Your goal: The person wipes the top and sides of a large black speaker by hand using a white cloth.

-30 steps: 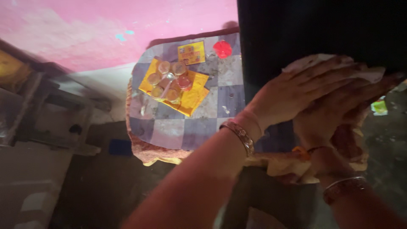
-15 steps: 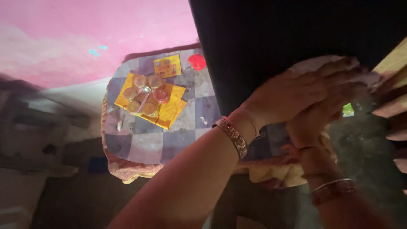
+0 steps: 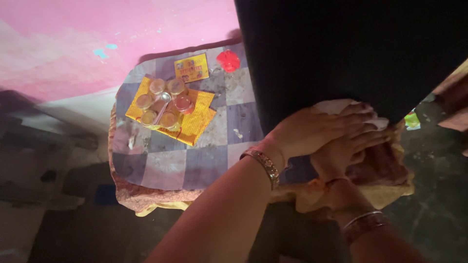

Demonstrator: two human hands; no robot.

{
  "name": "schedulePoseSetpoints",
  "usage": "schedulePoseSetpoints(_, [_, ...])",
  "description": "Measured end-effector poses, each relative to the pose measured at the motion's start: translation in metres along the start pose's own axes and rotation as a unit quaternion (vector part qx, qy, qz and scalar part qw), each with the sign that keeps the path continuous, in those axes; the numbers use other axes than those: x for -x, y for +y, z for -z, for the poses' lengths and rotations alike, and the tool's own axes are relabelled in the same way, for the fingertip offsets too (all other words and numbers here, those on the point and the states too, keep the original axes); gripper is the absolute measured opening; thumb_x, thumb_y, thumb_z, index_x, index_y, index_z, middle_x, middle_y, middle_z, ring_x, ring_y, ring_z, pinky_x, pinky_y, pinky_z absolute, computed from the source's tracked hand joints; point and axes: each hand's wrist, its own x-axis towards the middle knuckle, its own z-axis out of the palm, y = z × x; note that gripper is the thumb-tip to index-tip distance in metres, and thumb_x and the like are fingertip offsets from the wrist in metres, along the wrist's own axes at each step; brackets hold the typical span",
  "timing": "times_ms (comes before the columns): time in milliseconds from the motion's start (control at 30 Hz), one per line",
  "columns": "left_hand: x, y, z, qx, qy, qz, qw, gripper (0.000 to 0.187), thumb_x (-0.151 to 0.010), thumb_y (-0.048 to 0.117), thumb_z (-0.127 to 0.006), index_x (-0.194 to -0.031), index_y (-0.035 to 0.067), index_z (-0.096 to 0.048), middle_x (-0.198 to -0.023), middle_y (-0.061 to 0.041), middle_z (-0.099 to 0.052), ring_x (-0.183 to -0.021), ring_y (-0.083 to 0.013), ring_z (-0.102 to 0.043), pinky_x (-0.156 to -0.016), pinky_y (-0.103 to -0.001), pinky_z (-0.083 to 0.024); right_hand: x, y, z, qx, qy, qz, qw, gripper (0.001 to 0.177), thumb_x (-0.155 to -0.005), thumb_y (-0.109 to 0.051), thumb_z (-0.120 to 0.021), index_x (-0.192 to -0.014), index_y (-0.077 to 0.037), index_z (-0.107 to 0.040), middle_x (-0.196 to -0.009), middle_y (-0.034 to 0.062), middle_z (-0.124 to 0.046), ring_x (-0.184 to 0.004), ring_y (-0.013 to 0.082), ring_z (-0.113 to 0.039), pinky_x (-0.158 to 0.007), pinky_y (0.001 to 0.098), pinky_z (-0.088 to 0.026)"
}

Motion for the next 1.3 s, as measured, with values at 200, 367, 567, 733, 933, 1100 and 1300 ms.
schedulePoseSetpoints(200, [0.052,-0.008,0.005,0.143,0.049,0.097,0.984,0.058,-0.111,0.019,-0.047,-0.167,0.026,-0.032,-0.173,0.015,-0.025,-0.159,-0.0027,-0.023,-0.133,-0.026,-0.024,0.012,-0.022,0.047,-0.033,-0.007,0.04,0.999,0.072,-0.106,-0.031,-0.053,-0.16,0.008,-0.024,-0.159,0.0362,-0.022,-0.15,0.0509,-0.023,-0.119,0.0634,-0.02])
schedulePoseSetpoints(367, [0.079,-0.016,0.042,-0.031,0.097,0.182,0.978,0.071,-0.096,0.006,-0.049,-0.163,0.021,-0.033,-0.171,0.005,-0.027,-0.159,-0.0145,-0.024,-0.132,-0.038,-0.019,-0.011,-0.02,0.122,-0.125,0.086,0.067,0.986,0.07,-0.105,-0.029,-0.053,-0.159,0.008,-0.028,-0.158,0.0364,-0.027,-0.149,0.0524,-0.026,-0.117,0.0665,-0.019])
schedulePoseSetpoints(567, [0.083,0.01,0.049,0.218,0.27,0.297,0.89,0.073,-0.091,0.001,-0.052,-0.159,0.001,-0.028,-0.17,-0.02,-0.022,-0.16,-0.0404,-0.02,-0.133,-0.05,-0.018,-0.04,-0.004,0.169,-0.107,0.167,0.194,0.961,0.06,-0.11,-0.029,-0.052,-0.161,0.001,-0.047,-0.174,0.0278,-0.026,-0.162,0.0447,-0.023,-0.126,0.0618,-0.02])
schedulePoseSetpoints(733, [0.055,0.055,0.023,0.309,0.33,0.428,0.783,0.072,-0.091,-0.006,-0.048,-0.158,-0.015,-0.022,-0.169,-0.039,-0.012,-0.162,-0.0535,-0.011,-0.134,-0.051,-0.019,-0.052,0.011,0.169,-0.024,0.073,0.366,0.927,0.052,-0.095,-0.033,-0.052,-0.146,-0.024,-0.055,-0.171,-0.0014,-0.029,-0.154,0.0213,-0.03,-0.119,0.0567,-0.025])
schedulePoseSetpoints(933, [0.033,0.094,0.002,0.461,0.265,0.502,0.682,0.076,-0.097,-0.002,-0.052,-0.156,-0.016,-0.005,-0.165,-0.041,0.011,-0.156,-0.0532,0.008,-0.127,-0.05,-0.009,-0.045,0.027,0.155,0.112,0.116,0.494,0.854,0.069,-0.097,-0.03,-0.051,-0.162,-0.031,-0.031,-0.17,-0.0109,-0.018,-0.15,0.0096,-0.026,-0.115,0.0429,-0.031])
schedulePoseSetpoints(1100, [0.007,0.11,-0.009,0.562,0.174,0.542,0.6,0.094,-0.089,-0.002,-0.056,-0.153,-0.012,0.012,-0.164,-0.035,0.016,-0.155,-0.0459,-0.001,-0.126,-0.039,-0.016,-0.054,0.05,0.142,0.076,0.029,0.57,0.818,0.079,-0.093,-0.032,-0.05,-0.165,-0.032,-0.017,-0.174,-0.0128,-0.011,-0.151,0.0094,-0.021,-0.119,0.042,-0.025])
schedulePoseSetpoints(1300, [-0.038,0.128,-0.033,0.622,0.236,0.472,0.579,0.081,-0.091,0.011,-0.053,-0.148,-0.01,0.001,-0.156,-0.032,-0.016,-0.145,-0.04,-0.031,-0.122,-0.045,-0.022,-0.062,0.079,0.143,0.032,0.021,0.595,0.803,0.074,-0.092,-0.025,-0.054,-0.16,-0.037,-0.027,-0.173,-0.0145,-0.016,-0.147,0.0118,-0.03,-0.12,0.0392,-0.027])
